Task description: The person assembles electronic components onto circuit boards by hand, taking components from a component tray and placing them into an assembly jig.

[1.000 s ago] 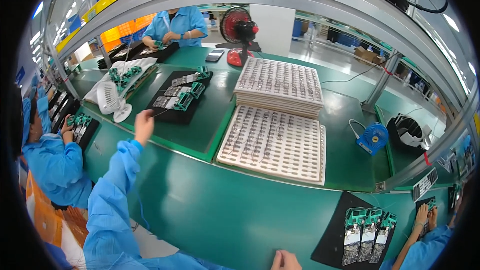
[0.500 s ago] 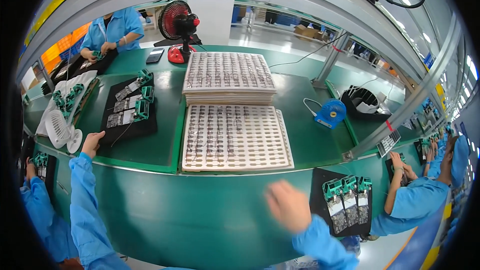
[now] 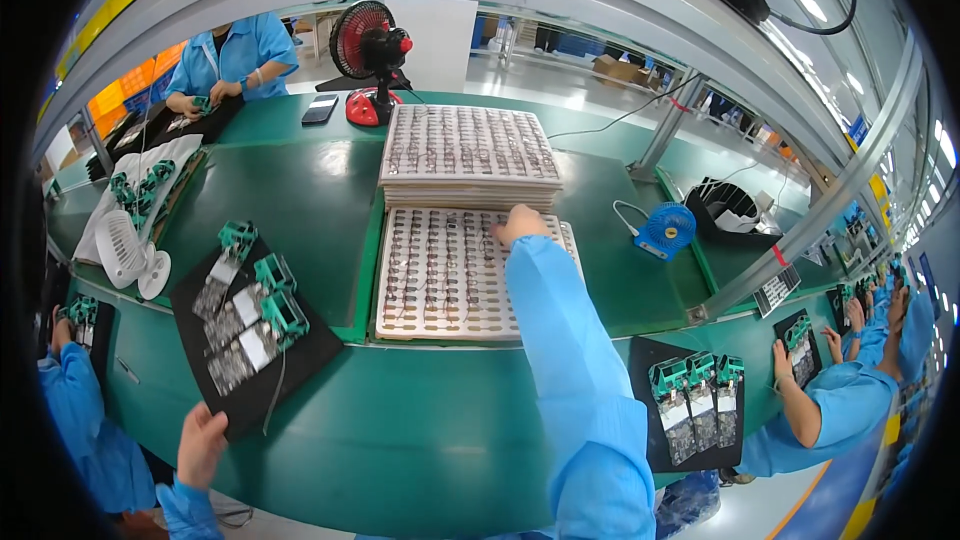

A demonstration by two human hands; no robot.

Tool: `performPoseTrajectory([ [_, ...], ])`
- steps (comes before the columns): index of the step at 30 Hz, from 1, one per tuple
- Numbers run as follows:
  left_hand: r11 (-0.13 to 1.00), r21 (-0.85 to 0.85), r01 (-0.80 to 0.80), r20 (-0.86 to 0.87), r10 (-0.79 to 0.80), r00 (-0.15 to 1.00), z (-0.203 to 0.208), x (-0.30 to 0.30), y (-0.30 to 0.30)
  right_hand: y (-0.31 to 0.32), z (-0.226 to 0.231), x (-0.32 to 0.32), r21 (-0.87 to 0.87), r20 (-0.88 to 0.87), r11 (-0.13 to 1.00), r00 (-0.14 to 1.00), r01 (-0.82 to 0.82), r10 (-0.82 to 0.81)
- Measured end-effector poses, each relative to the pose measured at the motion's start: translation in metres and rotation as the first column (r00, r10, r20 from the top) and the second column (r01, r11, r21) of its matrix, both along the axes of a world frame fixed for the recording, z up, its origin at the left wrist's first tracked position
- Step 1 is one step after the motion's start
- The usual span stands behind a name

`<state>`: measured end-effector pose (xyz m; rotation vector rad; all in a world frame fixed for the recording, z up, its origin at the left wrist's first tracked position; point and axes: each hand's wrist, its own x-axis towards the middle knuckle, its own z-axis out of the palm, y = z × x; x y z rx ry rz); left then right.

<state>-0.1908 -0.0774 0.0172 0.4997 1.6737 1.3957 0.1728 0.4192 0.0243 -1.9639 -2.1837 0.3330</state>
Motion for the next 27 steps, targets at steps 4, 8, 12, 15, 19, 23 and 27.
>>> performPoseTrajectory([
  [4,0.995,-0.092,0.029,0.107,-0.019,0.994,-0.009,0.056,-0.05,0.023,-0.002,0.003,-0.215,-0.157,0.977,0.987,-0.005,-0.029],
  [8,0.987,-0.143,0.076,0.233,-0.041,0.972,-0.002,0.113,-0.07,0.036,-0.018,0.005,-0.291,-0.128,0.956,0.989,0.031,-0.071],
  [12,0.95,-0.295,0.102,0.337,0.004,0.941,-0.007,0.154,-0.079,-0.001,-0.016,-0.026,-0.024,-0.034,0.998,0.998,0.059,-0.06],
  [15,0.943,-0.191,0.272,0.461,-0.159,0.873,-0.043,0.171,-0.056,0.053,-0.04,0.064,-0.168,-0.683,0.974,0.694,0.151,-0.226],
  [19,0.876,-0.149,0.459,0.712,-0.227,0.664,-0.051,0.203,-0.051,-0.004,-0.017,0.035,-0.389,-0.904,0.914,0.239,-0.113,-0.355],
  [23,0.834,-0.149,0.531,0.802,-0.212,0.558,-0.043,0.249,-0.033,-0.06,0.036,0.062,-0.311,-0.95,0.804,0.188,-0.506,-0.25],
  [27,0.857,0.06,0.512,0.886,-0.282,0.368,-0.059,0.308,-0.025,-0.151,0.093,0.092,-0.282,-0.952,0.705,0.283,-0.65,-0.12],
])
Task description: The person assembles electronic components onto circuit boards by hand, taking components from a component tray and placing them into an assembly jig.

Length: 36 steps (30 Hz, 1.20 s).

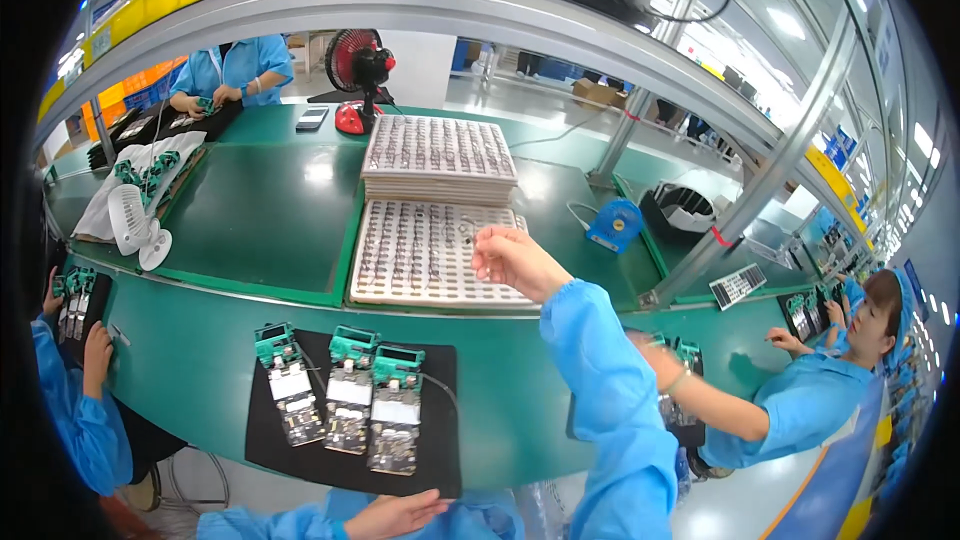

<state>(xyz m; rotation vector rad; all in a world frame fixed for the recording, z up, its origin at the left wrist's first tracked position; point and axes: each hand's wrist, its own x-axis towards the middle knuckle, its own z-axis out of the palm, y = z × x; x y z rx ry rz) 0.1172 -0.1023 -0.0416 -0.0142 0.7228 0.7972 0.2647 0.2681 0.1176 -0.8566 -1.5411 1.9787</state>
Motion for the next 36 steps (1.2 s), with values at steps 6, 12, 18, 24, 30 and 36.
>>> performPoseTrajectory([
  [6,0.984,-0.039,0.173,-0.015,-0.174,0.985,0.006,0.087,0.03,-0.115,0.006,0.029,0.146,0.199,0.989,0.979,0.007,-0.036],
  [12,0.635,0.411,0.654,-0.229,-0.623,0.748,0.022,0.068,0.053,-0.16,-0.036,0.074,0.033,0.187,0.998,0.98,0.058,-0.063],
  [18,0.532,0.68,0.504,-0.715,0.33,0.616,0.07,0.003,0.095,-0.198,-0.052,0.091,0.068,0.22,0.997,0.974,0.038,-0.052],
  [24,0.554,0.686,0.473,-0.691,0.292,0.661,0.087,-0.004,0.14,-0.209,-0.048,0.079,0.385,0.35,0.912,0.937,-0.141,-0.003],
  [30,0.497,0.651,0.574,-0.757,0.361,0.545,0.095,0.0,0.171,-0.199,-0.067,0.078,0.404,0.251,0.913,0.955,0.047,-0.16],
  [36,0.389,0.704,0.594,-0.676,0.623,0.394,0.074,0.014,0.207,-0.182,-0.088,0.073,0.228,0.186,0.949,0.947,0.218,-0.262],
])
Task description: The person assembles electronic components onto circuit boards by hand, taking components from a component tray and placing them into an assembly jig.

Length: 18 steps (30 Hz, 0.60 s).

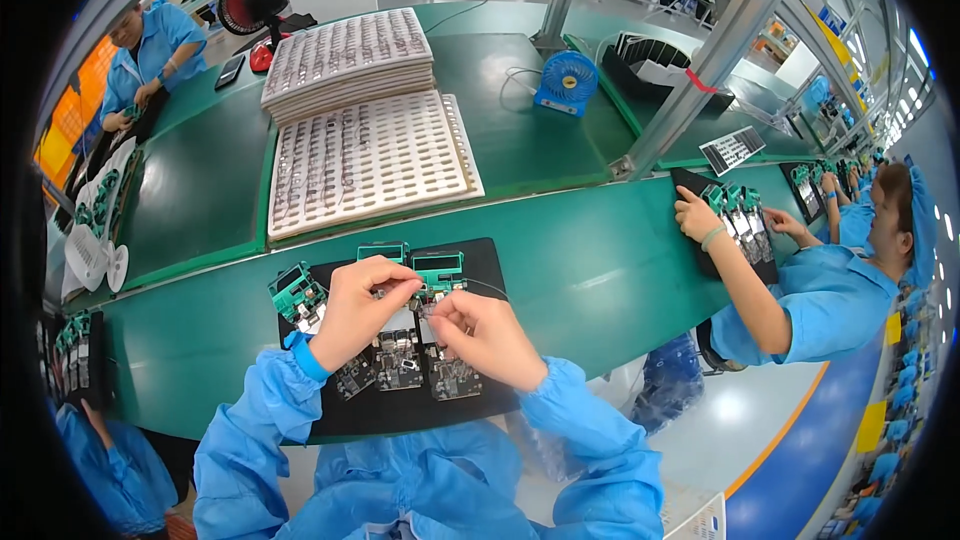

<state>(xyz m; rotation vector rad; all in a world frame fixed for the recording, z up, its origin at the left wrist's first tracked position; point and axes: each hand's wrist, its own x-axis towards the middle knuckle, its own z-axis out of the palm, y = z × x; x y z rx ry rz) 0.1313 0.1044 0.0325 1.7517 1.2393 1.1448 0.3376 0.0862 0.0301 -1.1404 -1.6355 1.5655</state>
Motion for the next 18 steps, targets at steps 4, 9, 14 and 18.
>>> performPoseTrajectory([
  [4,0.998,0.055,-0.027,-0.093,0.032,0.995,-0.015,0.005,0.008,0.006,-0.015,-0.005,-0.048,0.004,0.997,0.998,0.066,-0.066],
  [9,0.991,0.119,-0.061,-0.176,0.082,0.981,-0.02,0.009,0.007,0.008,-0.019,-0.008,-0.021,0.042,0.998,0.997,0.065,-0.064],
  [14,0.964,0.264,-0.037,-0.298,0.118,0.947,-0.021,0.011,0.005,0.007,-0.022,-0.004,0.01,0.052,0.995,0.994,0.096,-0.097],
  [18,0.931,0.363,0.033,-0.415,0.13,0.9,-0.025,0.01,0.002,0.007,-0.021,-0.003,-0.063,0.014,0.992,0.994,0.109,-0.109],
])
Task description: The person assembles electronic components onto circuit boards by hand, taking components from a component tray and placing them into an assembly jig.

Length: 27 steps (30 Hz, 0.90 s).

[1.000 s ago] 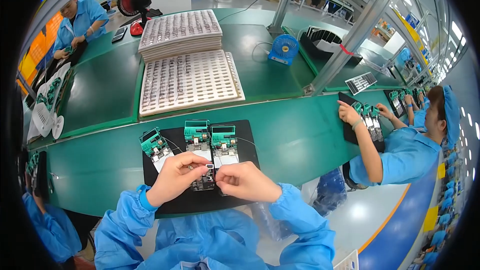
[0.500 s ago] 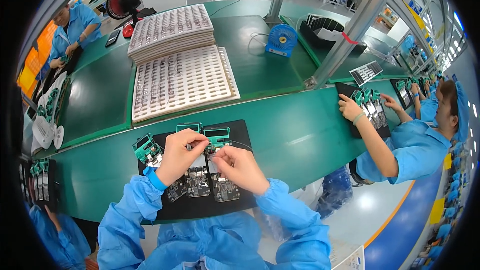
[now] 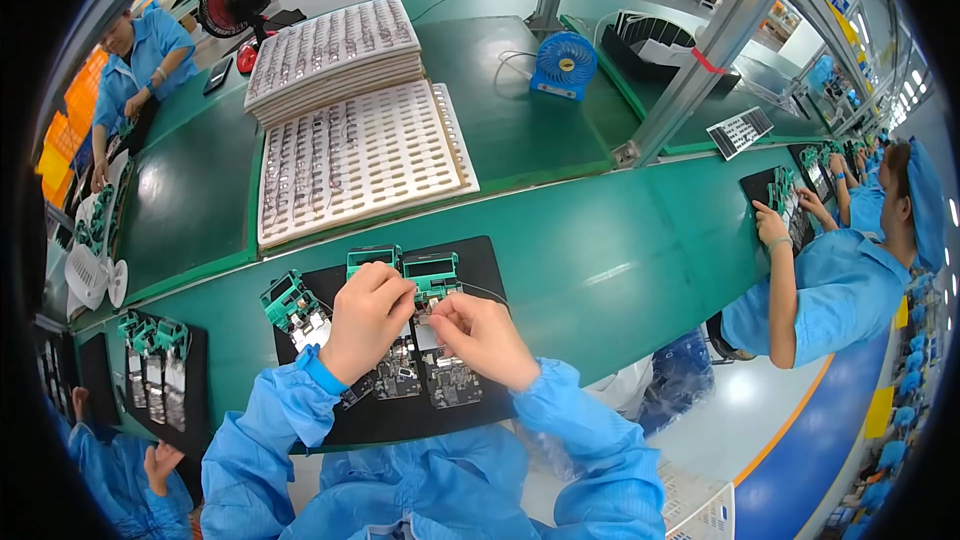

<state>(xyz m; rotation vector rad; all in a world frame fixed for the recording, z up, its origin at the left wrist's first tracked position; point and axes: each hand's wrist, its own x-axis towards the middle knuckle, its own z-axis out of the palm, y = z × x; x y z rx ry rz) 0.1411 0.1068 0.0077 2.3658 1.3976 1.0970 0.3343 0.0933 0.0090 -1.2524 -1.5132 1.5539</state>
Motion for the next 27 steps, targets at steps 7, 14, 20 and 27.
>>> performPoseTrajectory([
  [7,0.965,0.238,0.111,-0.381,-0.012,0.925,0.009,-0.006,-0.012,-0.001,0.001,0.007,-0.071,-0.032,0.997,0.999,-0.017,0.015],
  [14,0.97,0.195,0.146,-0.561,-0.012,0.828,0.009,-0.004,-0.016,-0.006,0.022,0.017,-0.179,-0.195,0.96,0.964,-0.217,0.181],
  [20,0.984,-0.053,0.168,-0.16,-0.174,0.972,0.029,-0.035,-0.028,-0.018,0.028,0.009,-0.136,-0.176,0.989,0.984,-0.049,0.025],
  [27,0.971,-0.176,0.162,0.304,-0.103,0.947,0.038,-0.058,-0.043,-0.016,0.035,-0.028,-0.092,-0.283,0.991,0.957,-0.099,0.069],
])
